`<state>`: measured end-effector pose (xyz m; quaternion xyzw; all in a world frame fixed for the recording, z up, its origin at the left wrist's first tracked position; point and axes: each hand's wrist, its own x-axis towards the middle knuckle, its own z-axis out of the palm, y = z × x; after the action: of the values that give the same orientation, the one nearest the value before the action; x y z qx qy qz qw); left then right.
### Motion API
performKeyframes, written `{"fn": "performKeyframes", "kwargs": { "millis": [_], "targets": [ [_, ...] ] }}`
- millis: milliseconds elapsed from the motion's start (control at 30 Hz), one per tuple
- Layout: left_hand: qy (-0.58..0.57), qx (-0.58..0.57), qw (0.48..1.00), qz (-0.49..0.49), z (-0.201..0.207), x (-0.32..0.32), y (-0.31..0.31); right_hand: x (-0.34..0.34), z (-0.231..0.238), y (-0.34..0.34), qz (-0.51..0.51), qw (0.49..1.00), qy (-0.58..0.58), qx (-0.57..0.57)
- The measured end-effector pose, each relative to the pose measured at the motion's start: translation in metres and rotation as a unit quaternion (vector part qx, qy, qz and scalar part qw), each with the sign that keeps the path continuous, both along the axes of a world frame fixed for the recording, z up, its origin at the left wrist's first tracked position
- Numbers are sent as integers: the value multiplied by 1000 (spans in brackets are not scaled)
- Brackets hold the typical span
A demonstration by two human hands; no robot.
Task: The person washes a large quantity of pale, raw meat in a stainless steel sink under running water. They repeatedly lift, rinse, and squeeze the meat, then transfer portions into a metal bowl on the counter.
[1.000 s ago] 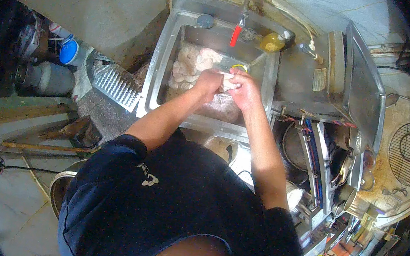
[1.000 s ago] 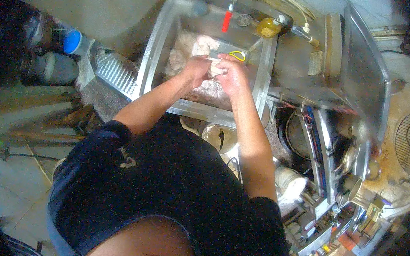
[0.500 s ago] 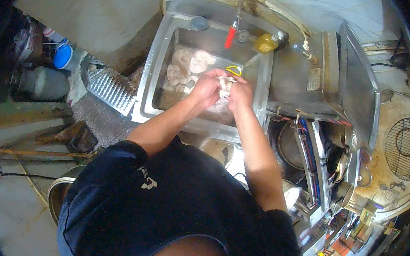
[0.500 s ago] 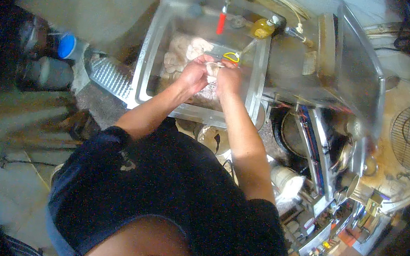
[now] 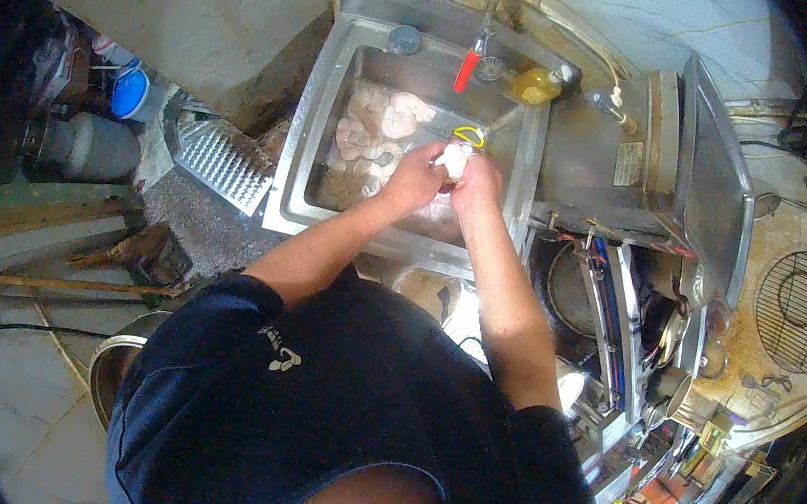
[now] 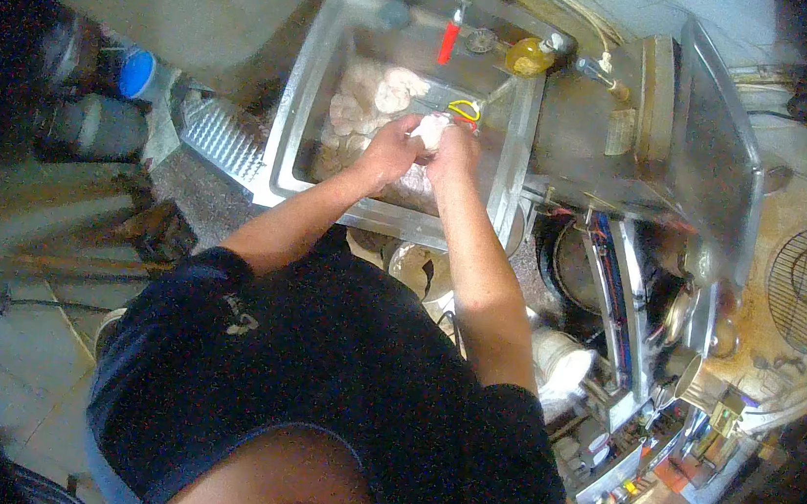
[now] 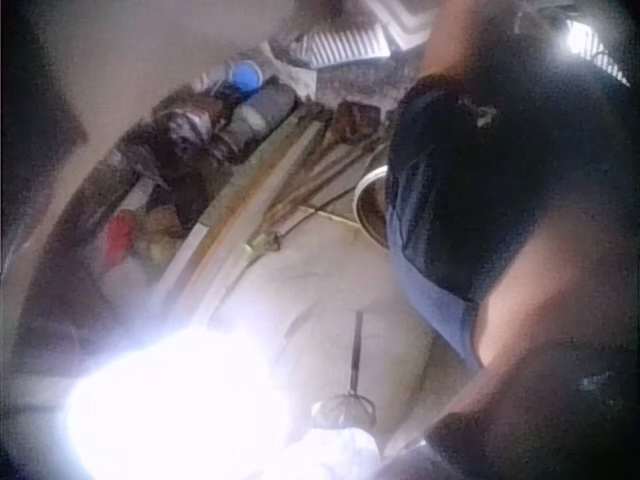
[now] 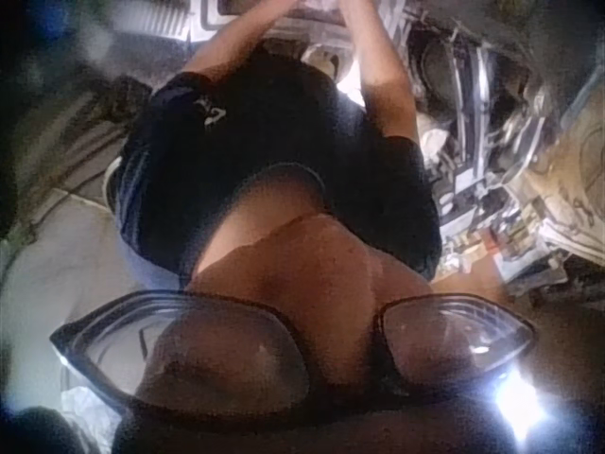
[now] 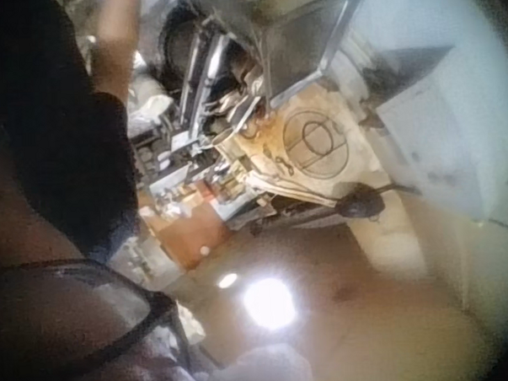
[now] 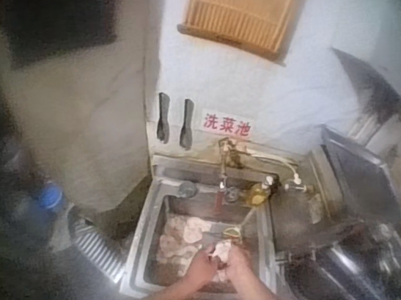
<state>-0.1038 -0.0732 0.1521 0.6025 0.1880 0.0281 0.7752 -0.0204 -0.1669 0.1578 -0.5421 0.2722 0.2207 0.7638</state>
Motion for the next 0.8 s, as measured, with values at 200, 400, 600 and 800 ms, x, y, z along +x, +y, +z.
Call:
{"fn": "performKeyframes", "kwargs": {
  "millis": [200,400,600,800],
  "targets": [
    [-18,32,999,28,-4,-2,12,7,-10,-5,109,989,18,95],
    [2,-64,997,44,-20,10,22,3,9,-8,227,973,-9,37],
    [-13,-361,930,62,-24,18,26,-7,20,-4,265,932,-226,-98],
    [-46,-479,876,11,-22,13,39,-9,18,-4,284,883,-333,-173]
  ]
}}
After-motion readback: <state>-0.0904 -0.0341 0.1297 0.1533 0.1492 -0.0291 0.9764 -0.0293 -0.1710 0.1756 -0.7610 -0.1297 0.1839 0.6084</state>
